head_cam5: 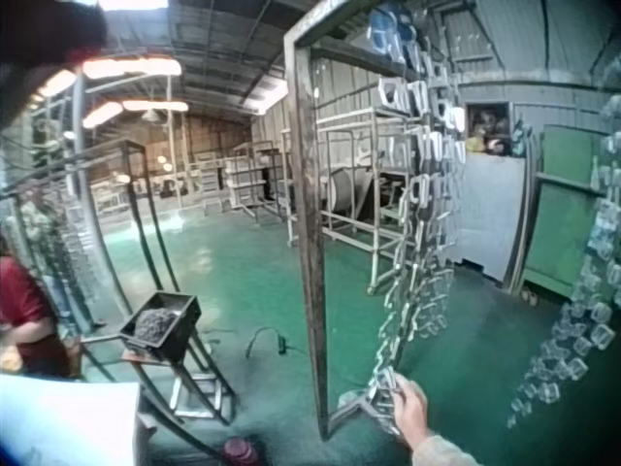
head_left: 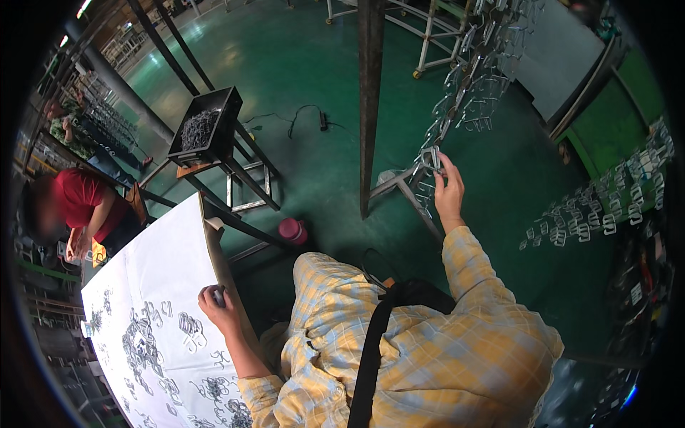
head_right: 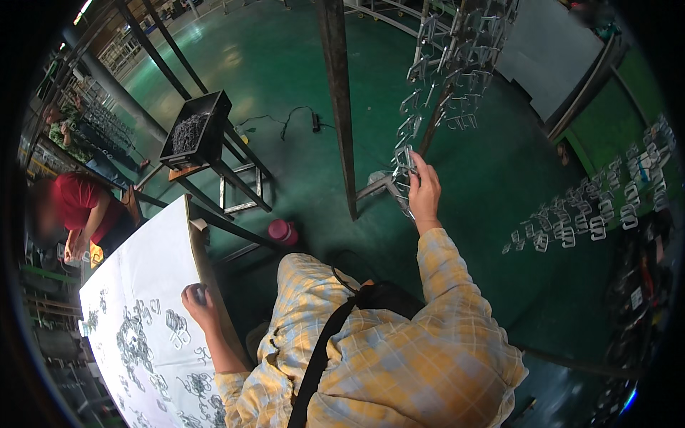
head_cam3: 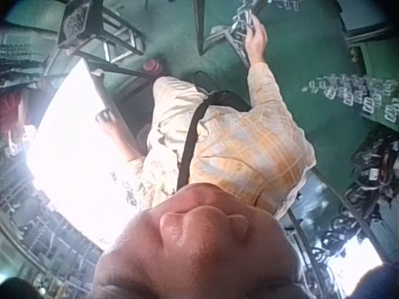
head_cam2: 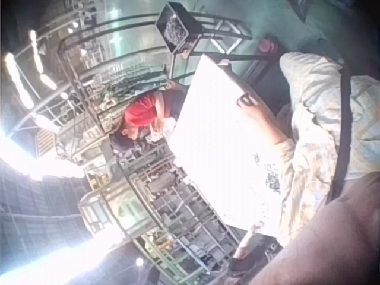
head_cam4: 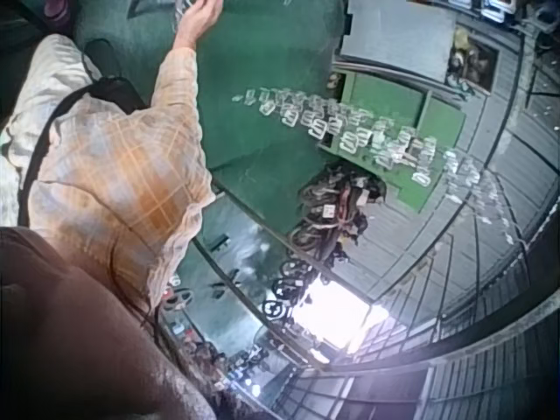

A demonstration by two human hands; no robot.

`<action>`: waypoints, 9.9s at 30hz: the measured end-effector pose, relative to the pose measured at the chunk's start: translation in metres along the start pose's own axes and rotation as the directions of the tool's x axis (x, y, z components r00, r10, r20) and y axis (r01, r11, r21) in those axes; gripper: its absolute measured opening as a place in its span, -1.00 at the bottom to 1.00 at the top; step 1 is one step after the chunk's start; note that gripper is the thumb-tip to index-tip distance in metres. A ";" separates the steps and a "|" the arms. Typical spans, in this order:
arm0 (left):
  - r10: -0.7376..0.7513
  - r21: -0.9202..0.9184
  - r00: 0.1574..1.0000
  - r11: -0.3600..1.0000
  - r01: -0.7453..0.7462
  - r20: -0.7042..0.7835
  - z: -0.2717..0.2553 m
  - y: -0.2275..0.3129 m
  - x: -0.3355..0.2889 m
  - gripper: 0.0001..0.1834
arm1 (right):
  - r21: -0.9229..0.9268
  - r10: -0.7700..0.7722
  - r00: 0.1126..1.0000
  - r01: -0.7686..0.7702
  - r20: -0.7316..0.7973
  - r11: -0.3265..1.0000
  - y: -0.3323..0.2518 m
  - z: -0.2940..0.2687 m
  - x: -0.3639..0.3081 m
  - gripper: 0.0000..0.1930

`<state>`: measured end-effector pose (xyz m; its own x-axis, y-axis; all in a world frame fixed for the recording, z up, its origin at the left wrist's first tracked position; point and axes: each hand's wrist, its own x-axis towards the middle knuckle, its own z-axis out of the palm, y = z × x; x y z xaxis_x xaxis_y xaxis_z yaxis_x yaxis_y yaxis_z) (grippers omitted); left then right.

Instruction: The person picks up metal loops and wires from a table and hangs them onto a vertical rack.

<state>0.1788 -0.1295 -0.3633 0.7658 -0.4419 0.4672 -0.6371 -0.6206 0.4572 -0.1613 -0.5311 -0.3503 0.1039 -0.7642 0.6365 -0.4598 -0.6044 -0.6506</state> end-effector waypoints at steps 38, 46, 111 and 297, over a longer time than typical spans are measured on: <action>0.339 -0.455 0.939 0.846 -0.278 0.057 0.015 0.190 0.051 -0.72 | 0.712 -0.340 0.779 -0.186 0.527 0.677 -0.204 0.091 -0.026 -0.61; 0.222 -0.640 0.973 0.757 -0.131 0.064 0.008 0.183 0.049 -0.88 | 0.729 -0.403 0.731 -0.184 0.550 0.660 -0.216 0.101 -0.036 -0.56; 0.007 -0.793 0.990 0.600 0.106 0.138 0.021 0.158 0.040 -0.95 | 0.059 0.045 0.997 -0.049 0.059 0.997 -0.008 0.012 -0.007 -0.51; -0.212 -0.441 0.941 0.894 0.078 -0.264 -0.111 0.097 -0.051 -0.73 | 0.810 -0.753 0.324 -0.365 0.573 0.459 -0.319 0.117 -0.109 -0.87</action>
<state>0.0688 -0.0954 -0.2591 0.8324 -0.1137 0.5423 -0.5489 -0.3040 0.7787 0.0771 -0.2816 -0.2607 0.8850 0.0786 0.4589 0.4653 -0.1810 -0.8664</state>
